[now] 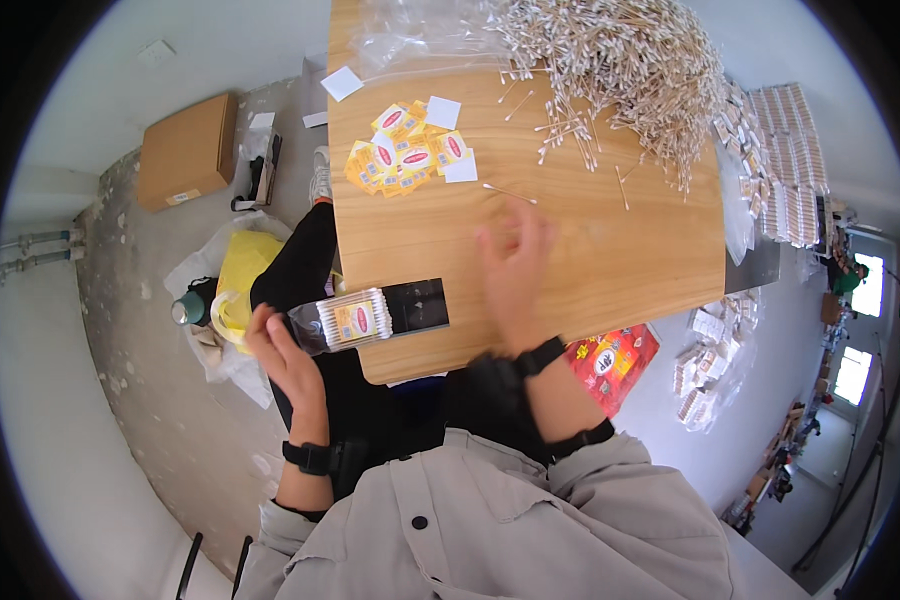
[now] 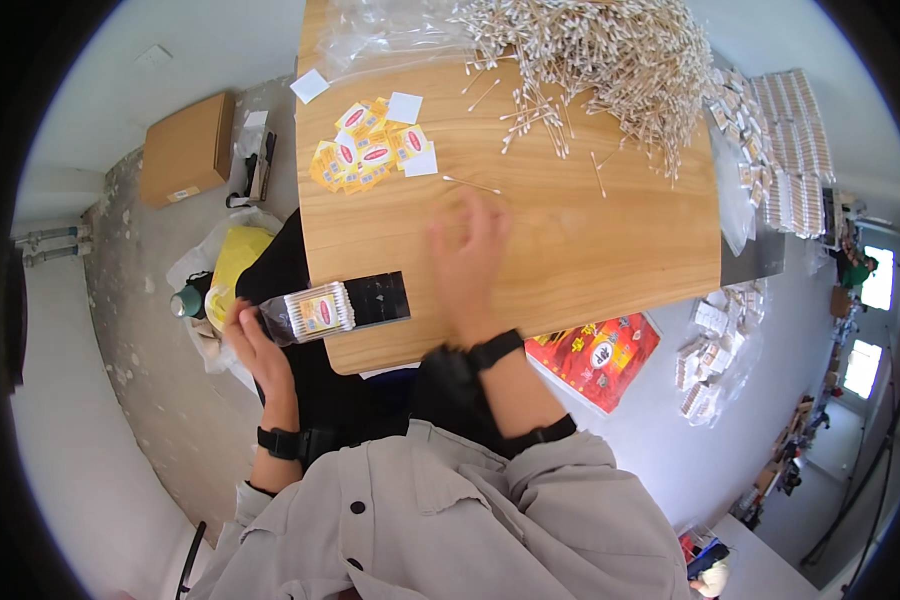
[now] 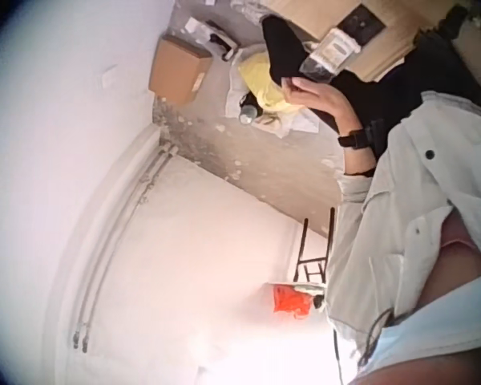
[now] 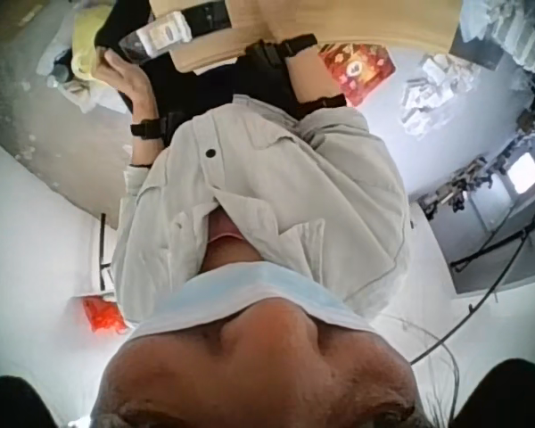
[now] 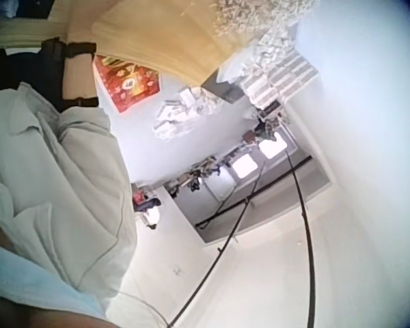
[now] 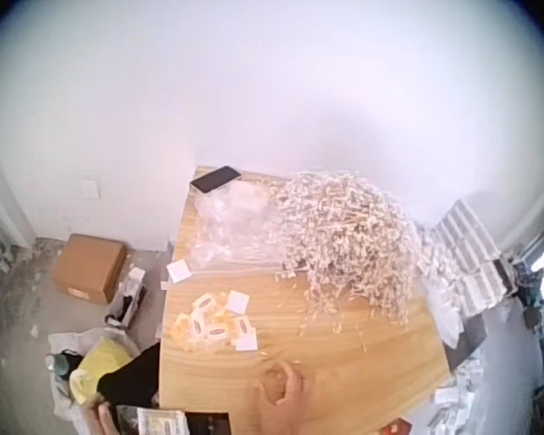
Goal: The person arranges cotton swabs on a wooden table, aligning them into neat rows. They then place the aligned swabs into small plastic packaging sleeves and seal them. The process is repeated multiple times throughout the video.
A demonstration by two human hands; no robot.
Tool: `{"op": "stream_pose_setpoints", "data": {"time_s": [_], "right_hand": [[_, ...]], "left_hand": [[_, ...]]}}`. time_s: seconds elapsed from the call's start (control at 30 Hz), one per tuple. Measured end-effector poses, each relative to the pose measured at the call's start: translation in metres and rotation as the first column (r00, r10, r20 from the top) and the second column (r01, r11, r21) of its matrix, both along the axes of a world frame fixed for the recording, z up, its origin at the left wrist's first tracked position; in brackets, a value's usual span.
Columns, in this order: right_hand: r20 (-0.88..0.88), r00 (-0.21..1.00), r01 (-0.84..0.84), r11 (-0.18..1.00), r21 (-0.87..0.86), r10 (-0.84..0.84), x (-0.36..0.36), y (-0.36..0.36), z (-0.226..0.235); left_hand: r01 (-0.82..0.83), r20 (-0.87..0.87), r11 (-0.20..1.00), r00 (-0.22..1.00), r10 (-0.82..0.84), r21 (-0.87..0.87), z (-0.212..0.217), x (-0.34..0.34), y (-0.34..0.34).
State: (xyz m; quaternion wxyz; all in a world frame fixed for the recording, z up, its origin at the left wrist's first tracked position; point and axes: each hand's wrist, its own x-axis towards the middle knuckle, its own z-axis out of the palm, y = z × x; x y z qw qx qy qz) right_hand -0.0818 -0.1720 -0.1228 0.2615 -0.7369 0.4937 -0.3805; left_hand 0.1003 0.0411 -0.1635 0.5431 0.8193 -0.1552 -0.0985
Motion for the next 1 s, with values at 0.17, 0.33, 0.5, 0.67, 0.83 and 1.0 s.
{"op": "stream_pose_setpoints", "data": {"time_s": [0.17,0.33,0.5,0.67,0.83,1.0], "right_hand": [[-0.255,0.961,-0.138,0.984,-0.115,0.106,-0.046,-0.061,-0.014],[-0.069,0.926,-0.362,0.924,0.126,0.372,-0.049,-0.044,-0.012],[-0.115,0.972,0.202,0.979,-0.026,-0.204,-0.029,-0.105,-0.005],[-0.241,0.898,0.305,0.916,-0.259,-0.367,-0.008,-0.155,-0.011],[-0.183,0.957,0.19,0.961,-0.201,-0.227,-0.043,-0.159,-0.035],[0.094,0.996,-0.001,1.0,0.012,0.0,-0.083,-0.115,-0.028]], "left_hand": [[0.45,0.426,0.838,0.723,-0.545,0.308,0.086,-0.052,-0.059],[0.641,0.342,0.593,0.486,-0.805,0.486,0.053,-0.123,-0.137],[0.525,0.299,0.47,0.381,-0.875,0.709,0.038,-0.145,-0.155],[0.595,0.302,0.494,0.398,-0.866,0.634,0.04,-0.145,-0.155],[0.596,0.294,0.502,0.417,-0.86,0.627,0.042,-0.146,-0.154],[0.587,0.338,0.518,0.396,-0.854,0.622,0.041,-0.144,-0.154]]}}
